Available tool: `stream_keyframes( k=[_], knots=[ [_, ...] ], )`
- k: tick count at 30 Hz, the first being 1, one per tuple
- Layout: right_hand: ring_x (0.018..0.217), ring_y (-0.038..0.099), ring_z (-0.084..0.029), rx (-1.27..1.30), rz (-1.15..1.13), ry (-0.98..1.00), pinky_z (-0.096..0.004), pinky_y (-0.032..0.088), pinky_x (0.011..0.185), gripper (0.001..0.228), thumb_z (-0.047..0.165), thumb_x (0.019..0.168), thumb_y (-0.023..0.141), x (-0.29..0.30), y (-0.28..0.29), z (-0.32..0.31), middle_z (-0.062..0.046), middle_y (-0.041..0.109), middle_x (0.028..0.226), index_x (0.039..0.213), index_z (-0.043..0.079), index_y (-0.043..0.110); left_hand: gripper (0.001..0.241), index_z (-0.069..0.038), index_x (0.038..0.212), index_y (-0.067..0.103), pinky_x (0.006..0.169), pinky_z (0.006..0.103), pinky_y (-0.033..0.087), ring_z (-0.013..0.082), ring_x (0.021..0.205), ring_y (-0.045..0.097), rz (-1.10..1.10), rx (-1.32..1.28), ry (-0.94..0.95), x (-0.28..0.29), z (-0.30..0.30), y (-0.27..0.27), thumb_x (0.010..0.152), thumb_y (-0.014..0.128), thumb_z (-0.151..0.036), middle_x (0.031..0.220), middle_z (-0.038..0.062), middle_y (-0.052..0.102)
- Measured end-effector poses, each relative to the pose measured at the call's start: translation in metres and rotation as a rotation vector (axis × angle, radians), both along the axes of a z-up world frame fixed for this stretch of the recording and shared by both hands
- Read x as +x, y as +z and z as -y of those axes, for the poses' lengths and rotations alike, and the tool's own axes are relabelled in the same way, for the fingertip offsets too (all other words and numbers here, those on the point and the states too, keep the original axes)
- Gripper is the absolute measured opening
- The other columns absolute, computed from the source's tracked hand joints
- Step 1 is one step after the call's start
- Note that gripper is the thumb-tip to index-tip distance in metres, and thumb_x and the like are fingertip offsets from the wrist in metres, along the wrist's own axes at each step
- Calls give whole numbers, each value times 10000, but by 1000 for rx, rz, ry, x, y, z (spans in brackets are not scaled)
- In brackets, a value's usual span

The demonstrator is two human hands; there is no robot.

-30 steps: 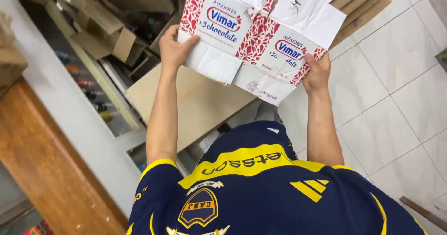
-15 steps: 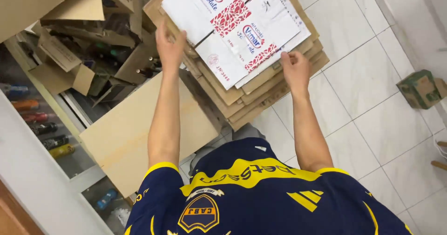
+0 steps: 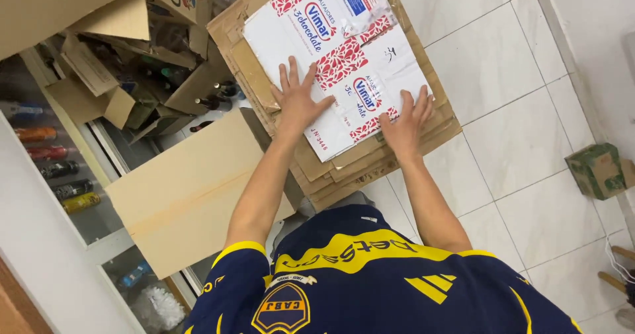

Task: The person breaks down cardboard boxes by hand, flattening them one at a time and stacking the flattened boxes on a pile.

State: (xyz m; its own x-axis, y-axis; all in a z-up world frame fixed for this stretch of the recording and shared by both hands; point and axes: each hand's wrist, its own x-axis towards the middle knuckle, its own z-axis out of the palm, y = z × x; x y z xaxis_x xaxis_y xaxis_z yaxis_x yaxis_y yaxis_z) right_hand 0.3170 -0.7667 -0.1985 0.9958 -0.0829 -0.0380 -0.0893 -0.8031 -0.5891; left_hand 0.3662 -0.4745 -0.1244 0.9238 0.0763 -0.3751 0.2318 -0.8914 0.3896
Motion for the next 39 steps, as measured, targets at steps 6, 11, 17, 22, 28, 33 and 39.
stream_keyframes(
  k=[6,11,17,22,28,33,39],
  knots=[
    [1578,84,-629,26,27,7,-768,171,1298,826,263,838,839,-1,-1,-1,-266,123,1746,1566,137,472,991,-351,1735,398,1264,821,52,442,1690,17,27,0,-18,-1,-5,-15,916,808,-729,1846,169,86],
    [1617,29,-549,69,89,18,-760,153,1298,687,445,949,738,-12,19,5,-210,96,1762,1528,222,444,984,-316,1743,390,1272,821,66,442,1695,50,226,-34,73,-34,-5,-13,941,805,-707,1850,163,95],
    [1373,418,-346,130,523,390,-578,360,1165,259,410,1016,681,-22,4,-7,-64,457,1348,1052,213,516,707,-209,1527,630,1256,816,137,428,1639,259,446,-68,258,-147,-25,-34,980,764,-637,1751,151,357],
    [860,689,-236,332,516,823,-406,561,868,426,356,1008,763,-47,-21,-77,29,640,774,674,210,542,527,-223,1462,649,1262,810,163,398,1582,374,374,-80,487,-283,-54,-56,1060,679,-561,1656,90,465],
    [574,566,-267,322,402,1294,-352,513,622,610,354,1042,725,-141,2,-191,-42,449,531,556,166,407,378,-364,1327,702,1281,711,269,224,1445,563,323,-26,866,-489,-66,-94,1050,658,-618,1458,-87,603],
    [611,595,-275,417,206,1587,-368,513,632,550,310,1006,759,-269,26,-266,-52,515,561,570,137,474,231,-341,1208,763,1247,665,335,223,1239,711,377,53,1213,-661,-22,-88,1027,724,-477,1276,-100,709],
    [587,574,-285,614,77,1966,-364,490,584,533,245,993,758,-445,58,-329,-64,488,560,566,137,458,177,-400,1145,761,1255,621,357,152,1197,732,352,67,1629,-815,44,-98,1030,708,-524,1185,-165,735]
  ],
)
